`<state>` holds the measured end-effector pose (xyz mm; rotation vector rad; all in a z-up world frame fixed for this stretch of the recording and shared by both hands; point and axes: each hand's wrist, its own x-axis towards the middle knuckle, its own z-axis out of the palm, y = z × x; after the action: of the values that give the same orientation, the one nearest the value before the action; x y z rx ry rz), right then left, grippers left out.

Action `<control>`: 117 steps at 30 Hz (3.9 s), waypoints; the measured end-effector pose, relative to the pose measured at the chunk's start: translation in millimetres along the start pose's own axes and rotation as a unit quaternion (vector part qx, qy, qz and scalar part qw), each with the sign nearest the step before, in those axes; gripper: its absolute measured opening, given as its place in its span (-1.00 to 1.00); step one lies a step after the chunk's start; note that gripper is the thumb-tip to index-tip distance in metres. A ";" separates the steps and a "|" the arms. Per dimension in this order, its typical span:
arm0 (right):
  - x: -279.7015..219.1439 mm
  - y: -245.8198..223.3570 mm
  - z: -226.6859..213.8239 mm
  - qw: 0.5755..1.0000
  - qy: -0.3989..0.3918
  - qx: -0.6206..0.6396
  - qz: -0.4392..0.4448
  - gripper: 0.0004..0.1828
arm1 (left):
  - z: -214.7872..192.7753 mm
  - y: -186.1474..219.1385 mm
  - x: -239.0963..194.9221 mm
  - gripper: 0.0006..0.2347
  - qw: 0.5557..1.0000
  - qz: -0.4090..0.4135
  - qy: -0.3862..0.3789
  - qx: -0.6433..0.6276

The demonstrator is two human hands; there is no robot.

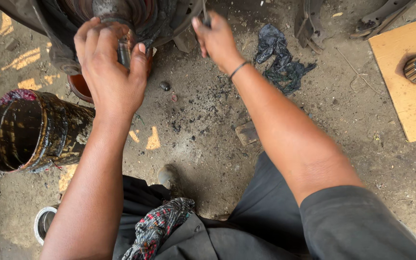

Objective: The person sits on the ground and cleans a metal axle using a rag and a small tool. They dip the rag into a basin of dark liquid and wipe the axle repeatedly, focusing on the threaded end and grooves.

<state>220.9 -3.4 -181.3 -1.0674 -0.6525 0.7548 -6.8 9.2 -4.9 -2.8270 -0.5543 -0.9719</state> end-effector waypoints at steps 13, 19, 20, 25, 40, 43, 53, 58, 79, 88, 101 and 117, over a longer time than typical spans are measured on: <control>-6.5 -15.9 -12.6 0.997 0.058 0.037 0.025 -0.68 | 5.2 -0.4 3.4 -0.77 1.000 0.000 0.014 0.003; 11.3 -26.2 -37.8 0.986 0.054 -0.084 -0.133 -0.64 | 8.0 -2.6 -0.1 -0.77 1.000 0.006 0.019 0.006; 11.7 -21.7 -42.0 0.964 0.069 -0.205 -0.157 -0.61 | 8.3 -2.8 0.8 -0.77 1.000 0.008 0.017 0.004; -6.0 1.1 -55.3 0.889 0.144 -0.435 0.029 -0.56 | 6.5 -0.7 -1.0 -0.76 1.000 0.007 0.018 0.008; -14.1 -60.2 -55.5 0.836 0.176 -0.485 -0.188 -0.67 | 12.1 3.7 1.9 -0.68 0.999 -0.002 0.045 -0.004; -16.4 -57.4 -59.2 0.814 0.148 -0.524 -0.203 -0.66 | 14.2 3.2 -0.4 -0.68 0.999 -0.008 0.046 -0.018; -21.7 -82.2 -58.9 0.819 0.151 -0.530 -0.163 -0.67 | 12.7 9.6 4.1 -0.67 0.999 -0.010 0.044 -0.002; -12.4 -57.3 -60.1 0.808 0.116 -0.568 -0.106 -0.70 | 11.4 8.2 4.5 -0.68 0.999 -0.009 0.032 0.003; -27.9 -112.3 -73.8 0.843 0.156 -0.449 -0.252 -0.78 | 7.0 6.9 5.3 -0.69 0.999 0.000 0.029 -0.015; -24.1 -18.8 -55.7 0.821 0.032 -0.570 -0.022 -0.74 | 10.8 3.3 4.5 -0.70 0.999 0.008 0.043 -0.004; -67.7 -116.7 -32.9 0.825 0.087 -0.527 -0.187 -0.73 | 16.8 6.9 -2.0 -0.81 0.987 -0.016 0.151 -0.046; -78.9 72.3 -74.4 0.611 -0.321 -0.715 0.113 -0.50 | 6.9 48.8 -78.8 -0.75 0.984 0.137 0.020 -0.112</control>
<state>216.7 -84.8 -283.0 -2.4090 -1.9598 0.7624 -42.3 -58.8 -57.4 -2.9599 -0.0499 -1.0908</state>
